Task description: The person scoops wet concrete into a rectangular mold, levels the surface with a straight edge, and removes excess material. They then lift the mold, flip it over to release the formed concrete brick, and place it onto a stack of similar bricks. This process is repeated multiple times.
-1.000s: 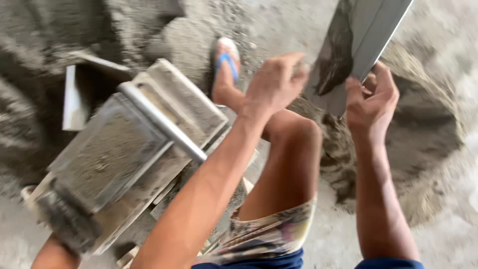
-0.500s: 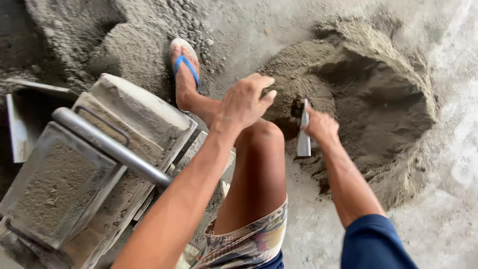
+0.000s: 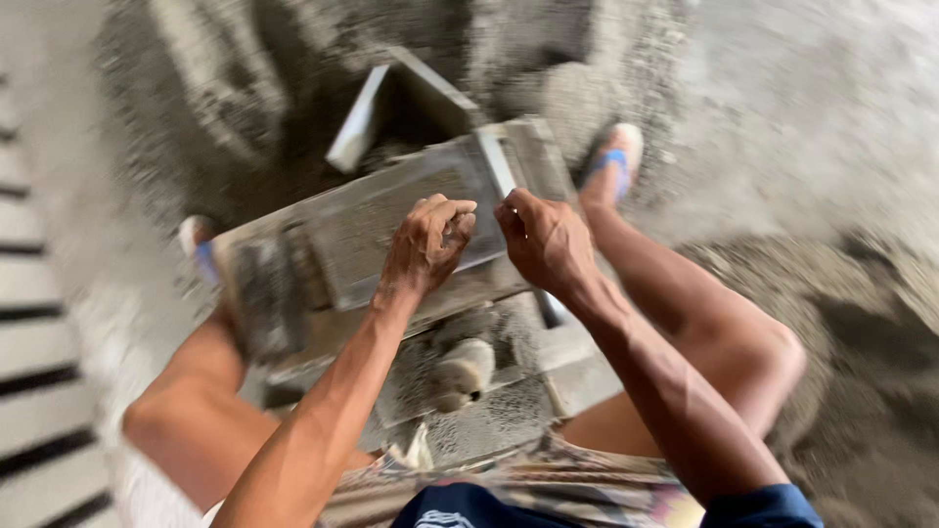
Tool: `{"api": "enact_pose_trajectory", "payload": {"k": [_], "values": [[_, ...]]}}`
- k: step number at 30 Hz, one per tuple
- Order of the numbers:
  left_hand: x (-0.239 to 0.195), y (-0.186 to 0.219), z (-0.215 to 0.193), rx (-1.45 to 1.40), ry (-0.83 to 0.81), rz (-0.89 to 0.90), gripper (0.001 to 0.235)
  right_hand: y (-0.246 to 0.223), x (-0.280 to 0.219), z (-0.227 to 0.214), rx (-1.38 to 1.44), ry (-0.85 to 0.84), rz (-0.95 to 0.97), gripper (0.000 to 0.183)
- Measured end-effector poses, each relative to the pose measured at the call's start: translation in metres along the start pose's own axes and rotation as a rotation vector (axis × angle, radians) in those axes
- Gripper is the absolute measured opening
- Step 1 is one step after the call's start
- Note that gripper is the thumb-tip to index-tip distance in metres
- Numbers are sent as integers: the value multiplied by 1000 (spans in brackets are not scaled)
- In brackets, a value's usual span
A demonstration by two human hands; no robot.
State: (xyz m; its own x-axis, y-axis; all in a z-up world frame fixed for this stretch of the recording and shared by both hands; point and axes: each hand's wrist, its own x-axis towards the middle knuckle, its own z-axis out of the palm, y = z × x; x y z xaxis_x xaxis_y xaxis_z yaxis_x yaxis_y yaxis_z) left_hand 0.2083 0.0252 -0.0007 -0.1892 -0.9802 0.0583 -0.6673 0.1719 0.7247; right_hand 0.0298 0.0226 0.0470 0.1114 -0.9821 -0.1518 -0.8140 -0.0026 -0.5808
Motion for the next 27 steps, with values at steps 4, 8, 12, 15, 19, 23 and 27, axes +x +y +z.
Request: {"api": "enact_pose_trajectory", "payload": {"k": [4,8,12,15,19,23,27], "values": [[-50,-53,-64,45,241,-171,22,-75,5,57,30,-95,-288,26],[-100,-120,-78,417,617,-440,27,-109,5,95,-15,-134,-392,22],[-124,-176,-55,662,557,-841,53,-110,8,110,-51,-167,-399,22],[-127,-191,-50,713,504,-838,61,-106,3,101,-58,-85,-393,20],[-131,-200,-52,809,469,-757,54,-70,4,66,-60,86,-504,20],[-134,-193,-71,703,585,-554,49,15,5,18,-17,190,15,28],[-120,-178,-84,533,562,-214,48,2,0,8,467,-35,570,46]]}}
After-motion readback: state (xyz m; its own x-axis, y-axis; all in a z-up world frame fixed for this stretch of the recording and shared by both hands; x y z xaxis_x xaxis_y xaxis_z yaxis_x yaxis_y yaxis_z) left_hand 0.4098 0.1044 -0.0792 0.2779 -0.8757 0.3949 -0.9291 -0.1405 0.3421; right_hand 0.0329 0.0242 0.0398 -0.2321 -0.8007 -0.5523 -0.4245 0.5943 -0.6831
